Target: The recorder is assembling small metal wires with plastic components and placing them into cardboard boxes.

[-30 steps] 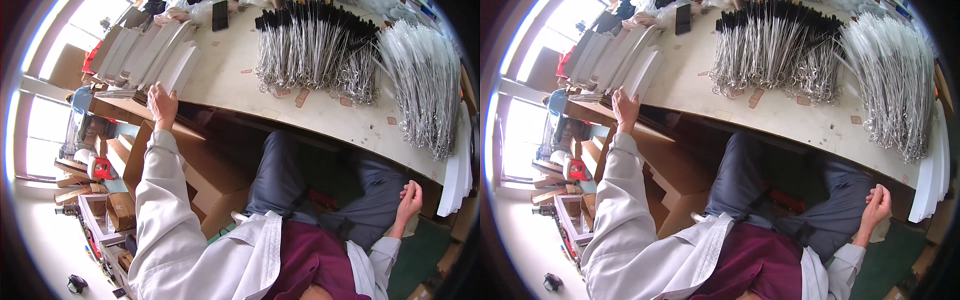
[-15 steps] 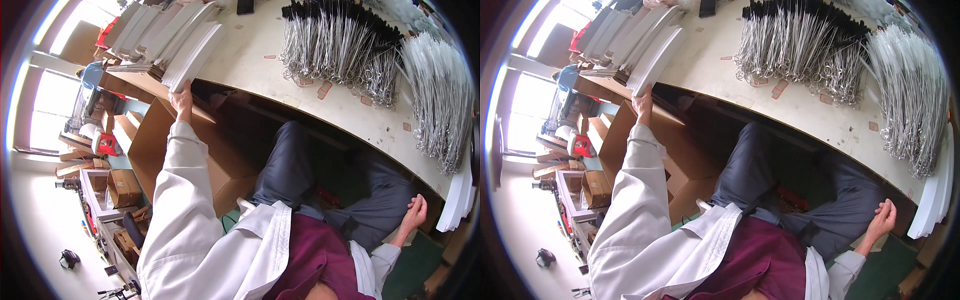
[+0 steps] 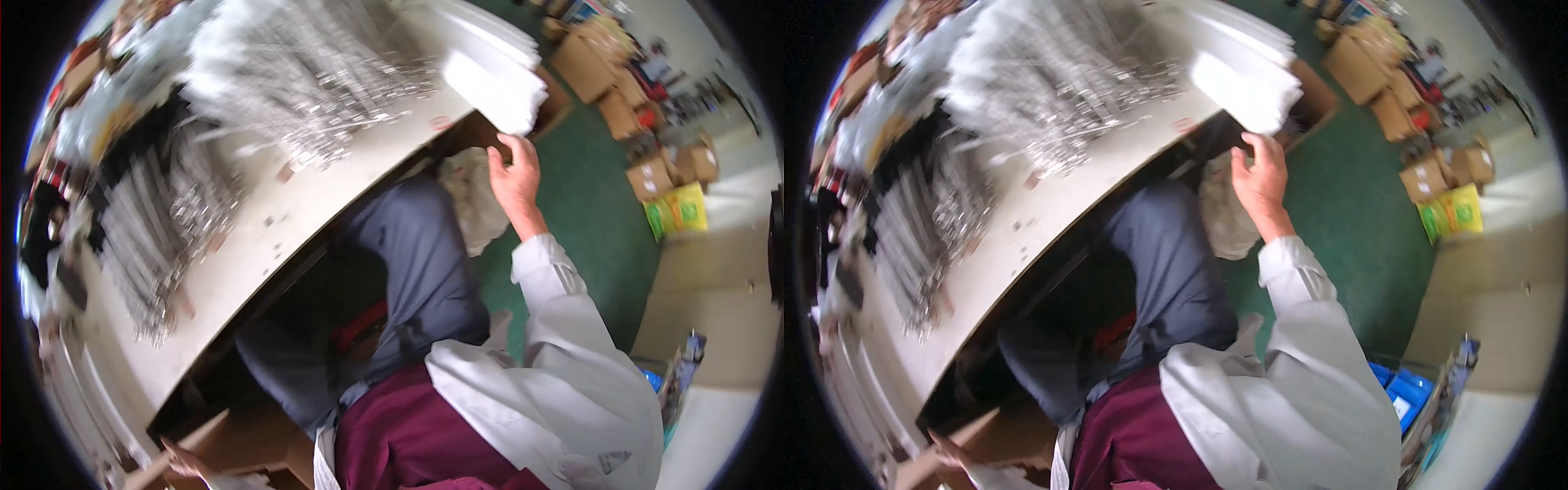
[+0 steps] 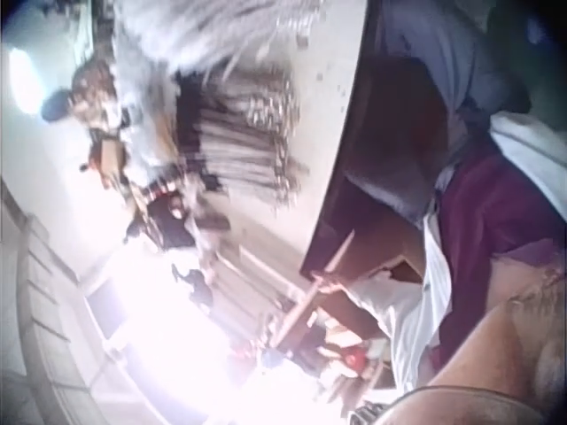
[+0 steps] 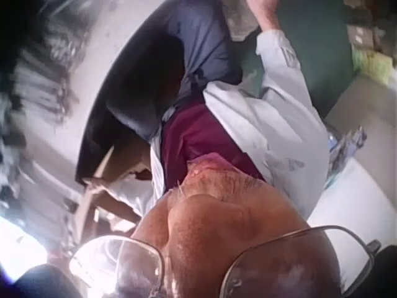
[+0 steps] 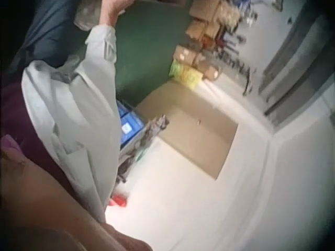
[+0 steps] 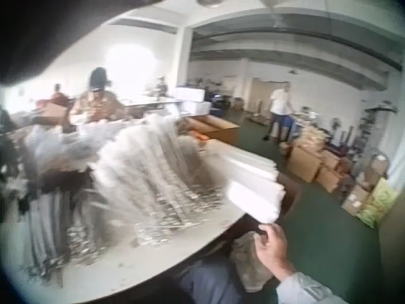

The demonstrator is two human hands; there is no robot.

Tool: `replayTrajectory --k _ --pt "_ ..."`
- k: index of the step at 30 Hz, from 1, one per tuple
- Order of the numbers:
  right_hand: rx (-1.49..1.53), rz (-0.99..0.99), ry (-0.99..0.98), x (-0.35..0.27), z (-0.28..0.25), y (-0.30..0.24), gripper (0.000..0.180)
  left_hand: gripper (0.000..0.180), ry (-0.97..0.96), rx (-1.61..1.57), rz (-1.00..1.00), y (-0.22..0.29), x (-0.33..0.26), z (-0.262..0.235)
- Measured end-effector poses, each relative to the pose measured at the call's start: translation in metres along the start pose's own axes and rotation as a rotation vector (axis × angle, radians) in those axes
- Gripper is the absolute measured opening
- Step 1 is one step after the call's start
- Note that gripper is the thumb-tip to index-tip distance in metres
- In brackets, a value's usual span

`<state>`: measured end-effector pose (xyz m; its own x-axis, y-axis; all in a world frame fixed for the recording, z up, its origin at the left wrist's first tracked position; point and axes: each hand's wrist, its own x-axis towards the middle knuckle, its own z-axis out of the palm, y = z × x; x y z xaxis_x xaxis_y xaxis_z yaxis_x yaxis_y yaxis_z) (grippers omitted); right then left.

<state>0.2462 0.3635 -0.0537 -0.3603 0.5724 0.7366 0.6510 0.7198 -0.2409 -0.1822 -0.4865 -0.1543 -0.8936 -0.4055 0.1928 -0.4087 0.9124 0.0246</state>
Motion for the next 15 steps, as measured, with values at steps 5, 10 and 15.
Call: replayTrajectory --k 5,10,15 --pt "-0.358 -0.027 -0.128 0.033 -0.025 0.067 0.062 0.046 0.340 -0.836 0.258 0.096 -0.098 -0.033" --pt "-0.314 -0.163 -0.271 0.053 -0.009 0.053 0.069 0.044 0.025 -0.893 0.428 0.141 -0.131 -0.026" --pt "-0.328 -0.158 -0.259 0.061 0.004 0.044 0.075 0.045 -0.184 -0.933 0.477 0.208 -0.192 -0.058"
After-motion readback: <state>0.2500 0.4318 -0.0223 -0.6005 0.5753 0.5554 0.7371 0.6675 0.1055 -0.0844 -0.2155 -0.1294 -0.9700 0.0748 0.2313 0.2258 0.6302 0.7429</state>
